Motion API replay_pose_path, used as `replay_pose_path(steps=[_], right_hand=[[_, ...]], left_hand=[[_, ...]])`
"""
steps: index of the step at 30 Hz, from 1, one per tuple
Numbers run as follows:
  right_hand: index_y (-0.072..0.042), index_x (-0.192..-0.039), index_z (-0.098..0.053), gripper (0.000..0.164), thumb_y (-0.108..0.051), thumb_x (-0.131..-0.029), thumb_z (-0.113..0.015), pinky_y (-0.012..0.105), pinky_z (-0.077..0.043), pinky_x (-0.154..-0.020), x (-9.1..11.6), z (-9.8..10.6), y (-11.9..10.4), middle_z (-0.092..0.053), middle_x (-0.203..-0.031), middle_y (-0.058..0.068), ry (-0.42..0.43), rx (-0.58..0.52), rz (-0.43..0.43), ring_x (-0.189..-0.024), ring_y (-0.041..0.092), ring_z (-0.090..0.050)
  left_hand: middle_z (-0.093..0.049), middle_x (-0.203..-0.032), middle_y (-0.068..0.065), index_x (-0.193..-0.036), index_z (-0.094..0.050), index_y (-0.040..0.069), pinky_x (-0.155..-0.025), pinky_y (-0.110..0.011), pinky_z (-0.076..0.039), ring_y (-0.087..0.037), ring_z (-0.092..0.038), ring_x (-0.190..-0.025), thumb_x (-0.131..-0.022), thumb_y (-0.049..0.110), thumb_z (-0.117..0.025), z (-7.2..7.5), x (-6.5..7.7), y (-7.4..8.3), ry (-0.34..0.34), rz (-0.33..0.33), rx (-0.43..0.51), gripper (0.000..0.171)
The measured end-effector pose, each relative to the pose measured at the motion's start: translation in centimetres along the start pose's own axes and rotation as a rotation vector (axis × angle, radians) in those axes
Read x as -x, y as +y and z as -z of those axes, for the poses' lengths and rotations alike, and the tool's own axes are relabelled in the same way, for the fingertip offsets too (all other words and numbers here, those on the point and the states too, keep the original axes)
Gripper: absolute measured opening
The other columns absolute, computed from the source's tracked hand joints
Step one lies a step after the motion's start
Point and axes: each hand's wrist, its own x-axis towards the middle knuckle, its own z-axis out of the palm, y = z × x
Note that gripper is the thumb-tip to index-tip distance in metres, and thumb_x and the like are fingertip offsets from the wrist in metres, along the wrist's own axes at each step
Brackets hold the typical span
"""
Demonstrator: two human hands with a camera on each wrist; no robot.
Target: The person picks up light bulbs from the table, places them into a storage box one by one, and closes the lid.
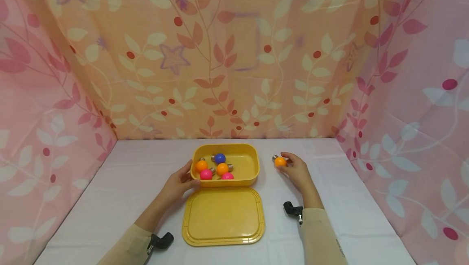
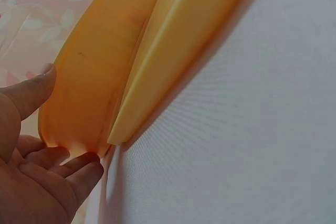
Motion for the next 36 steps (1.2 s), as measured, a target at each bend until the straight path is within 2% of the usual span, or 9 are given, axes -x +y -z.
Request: replay_pose_path(steps=[7,13,19,24,30,36], right_hand=[[-0.012,-0.135,-0.064,0.048,-0.019,-0.09,-0.081,0.051,-0.048,-0.105,-0.1,-0.1,0.4,-0.064,-0.126,0.018,0.008,0.016,0.012,-0.112,0.035,-0.057],[-0.011,-0.134,-0.065,0.047,-0.018,-0.089,-0.081,0.048,-0.049,-0.1,0.0,-0.1,0.2,-0.065,-0.124,0.017,0.018,0.038,0.031,-0.11,0.033,-0.058],[-0.013,-0.132,-0.066,0.047,-0.023,-0.089,-0.082,0.042,-0.05,-0.095,0.2,-0.1,-0.3,-0.065,-0.123,0.015,0.026,0.033,0.026,-0.107,0.031,-0.058],[-0.016,-0.133,-0.066,0.048,-0.029,-0.09,-0.082,0.043,-0.051,-0.097,0.3,-0.1,-0.5,-0.065,-0.125,0.013,0.032,0.037,0.022,-0.109,0.03,-0.058],[-0.016,-0.131,-0.067,0.045,-0.027,-0.09,-0.081,0.051,-0.045,-0.105,0.4,-0.1,-1.1,-0.067,-0.126,0.011,0.044,0.01,0.068,-0.117,0.031,-0.056],[-0.015,-0.132,-0.067,0.044,-0.027,-0.092,-0.079,0.049,-0.045,-0.104,0.1,0.3,-2.2,-0.068,-0.126,0.01,0.072,0.044,0.131,-0.116,0.03,-0.058]], left_hand=[[-0.032,-0.167,-0.006,-0.164,-0.026,0.02,-0.11,-0.036,-0.045,-0.028,-0.046,-0.145,-0.085,0.03,-0.084,-0.1,0.0,0.0,0.005,0.004,0.001,0.098],[-0.032,-0.167,-0.006,-0.164,-0.026,0.021,-0.109,-0.036,-0.046,-0.029,-0.046,-0.145,-0.085,0.031,-0.085,-0.1,0.0,-0.1,0.003,0.002,-0.001,0.099],[-0.031,-0.167,-0.006,-0.164,-0.026,0.022,-0.11,-0.036,-0.045,-0.029,-0.045,-0.146,-0.084,0.033,-0.085,0.0,-0.1,-0.1,0.006,0.011,-0.004,0.1],[-0.033,-0.167,-0.006,-0.164,-0.026,0.022,-0.109,-0.037,-0.046,-0.029,-0.046,-0.145,-0.084,0.033,-0.085,0.0,0.0,-0.2,0.009,0.014,-0.01,0.1],[-0.034,-0.166,-0.006,-0.164,-0.027,0.023,-0.109,-0.038,-0.047,-0.029,-0.046,-0.145,-0.084,0.033,-0.085,0.0,0.2,-0.2,0.013,0.022,-0.014,0.099],[-0.032,-0.167,-0.005,-0.164,-0.026,0.022,-0.109,-0.036,-0.047,-0.027,-0.046,-0.145,-0.086,0.03,-0.084,0.0,0.1,0.2,0.004,0.01,-0.005,0.097]])
